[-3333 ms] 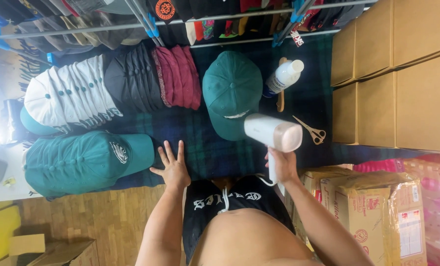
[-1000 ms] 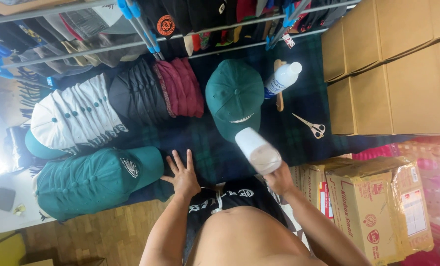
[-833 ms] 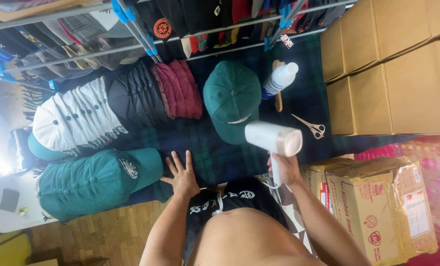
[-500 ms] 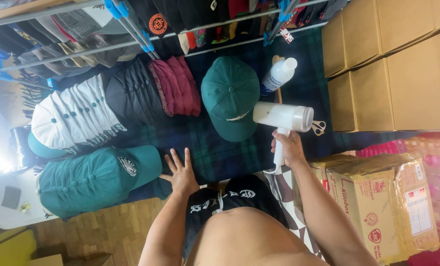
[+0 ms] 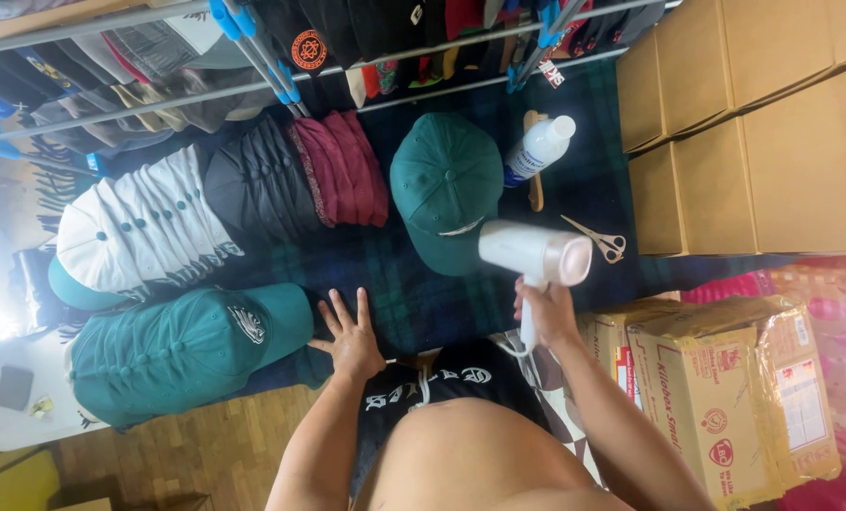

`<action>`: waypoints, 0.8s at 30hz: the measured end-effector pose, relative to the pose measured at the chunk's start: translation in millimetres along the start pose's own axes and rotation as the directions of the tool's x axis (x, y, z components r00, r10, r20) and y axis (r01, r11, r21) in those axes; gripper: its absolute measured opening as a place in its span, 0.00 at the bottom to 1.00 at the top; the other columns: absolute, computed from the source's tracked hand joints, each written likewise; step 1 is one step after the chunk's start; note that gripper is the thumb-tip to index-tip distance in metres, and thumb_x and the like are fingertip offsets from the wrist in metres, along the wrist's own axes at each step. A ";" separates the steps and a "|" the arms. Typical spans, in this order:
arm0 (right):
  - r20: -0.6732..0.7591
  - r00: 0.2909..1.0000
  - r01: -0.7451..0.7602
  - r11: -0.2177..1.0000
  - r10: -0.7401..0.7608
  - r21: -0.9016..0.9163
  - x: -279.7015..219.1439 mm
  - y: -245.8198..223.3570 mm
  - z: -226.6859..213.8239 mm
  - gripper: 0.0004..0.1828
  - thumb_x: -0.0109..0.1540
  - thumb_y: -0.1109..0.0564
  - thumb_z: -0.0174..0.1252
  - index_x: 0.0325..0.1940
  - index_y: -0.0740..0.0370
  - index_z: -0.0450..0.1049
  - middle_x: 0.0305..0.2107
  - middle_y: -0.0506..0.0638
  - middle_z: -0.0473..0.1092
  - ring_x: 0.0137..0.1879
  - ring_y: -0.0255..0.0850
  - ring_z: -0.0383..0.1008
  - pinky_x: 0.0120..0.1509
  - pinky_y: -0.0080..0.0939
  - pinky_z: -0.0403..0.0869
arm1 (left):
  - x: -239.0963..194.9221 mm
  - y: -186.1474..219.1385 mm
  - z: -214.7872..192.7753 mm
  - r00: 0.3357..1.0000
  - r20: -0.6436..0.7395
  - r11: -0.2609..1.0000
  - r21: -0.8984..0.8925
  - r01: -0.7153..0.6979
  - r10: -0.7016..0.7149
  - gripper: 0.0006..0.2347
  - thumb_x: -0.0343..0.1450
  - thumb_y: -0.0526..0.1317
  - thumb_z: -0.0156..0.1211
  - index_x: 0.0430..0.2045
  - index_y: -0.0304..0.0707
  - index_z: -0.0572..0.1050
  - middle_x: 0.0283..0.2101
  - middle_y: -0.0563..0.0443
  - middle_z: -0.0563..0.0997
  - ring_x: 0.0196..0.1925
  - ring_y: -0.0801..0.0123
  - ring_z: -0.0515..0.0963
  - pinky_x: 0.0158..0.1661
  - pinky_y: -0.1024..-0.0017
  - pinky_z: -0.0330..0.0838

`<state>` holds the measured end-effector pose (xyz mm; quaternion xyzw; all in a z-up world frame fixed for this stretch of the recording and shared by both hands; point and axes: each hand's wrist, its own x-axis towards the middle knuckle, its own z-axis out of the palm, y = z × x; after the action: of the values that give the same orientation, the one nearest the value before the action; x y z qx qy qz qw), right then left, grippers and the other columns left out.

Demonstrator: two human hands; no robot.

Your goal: The person uses a hair dryer to dry a green baseball cap on a table, then applies a liquid from a bottle and scrubs the cap with a brush. The person repeats this process on a second white and green baseball cap.

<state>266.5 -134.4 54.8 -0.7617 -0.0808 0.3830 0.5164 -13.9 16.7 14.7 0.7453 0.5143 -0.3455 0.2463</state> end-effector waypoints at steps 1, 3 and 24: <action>-0.002 1.000 -0.001 1.000 0.001 0.000 5.8 -7.5 -1.1 0.11 0.58 0.55 0.62 0.37 0.66 0.75 0.17 0.57 0.72 0.20 0.46 0.75 0.28 0.43 0.75 | -0.1 0.2 0.3 1.000 0.002 1.000 0.001 -0.002 0.002 0.66 0.53 0.42 0.85 0.74 0.54 0.25 0.76 0.31 0.19 0.76 0.33 0.20 0.56 0.14 0.40; -0.007 1.000 -0.001 1.000 0.001 0.002 17.9 -22.6 -2.0 0.13 0.60 0.53 0.62 0.39 0.66 0.75 0.18 0.56 0.72 0.21 0.44 0.75 0.29 0.42 0.75 | 0.0 -0.5 0.2 1.000 -0.014 1.000 0.015 0.003 -0.003 0.66 0.54 0.42 0.85 0.74 0.55 0.25 0.76 0.32 0.20 0.77 0.34 0.21 0.56 0.13 0.38; 0.020 0.995 0.103 0.992 -0.101 -0.077 29.5 -3.1 -15.6 0.13 0.59 0.56 0.60 0.40 0.69 0.76 0.20 0.56 0.71 0.23 0.43 0.74 0.29 0.44 0.77 | -4.7 -2.3 -11.0 0.999 0.020 0.998 -0.056 -0.037 0.038 0.66 0.54 0.40 0.85 0.74 0.52 0.25 0.75 0.30 0.18 0.75 0.31 0.18 0.55 0.12 0.38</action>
<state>298.1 -129.0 45.4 -0.7729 -0.1385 0.3587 0.5047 -14.3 22.7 25.3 0.7441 0.5071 -0.3340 0.2788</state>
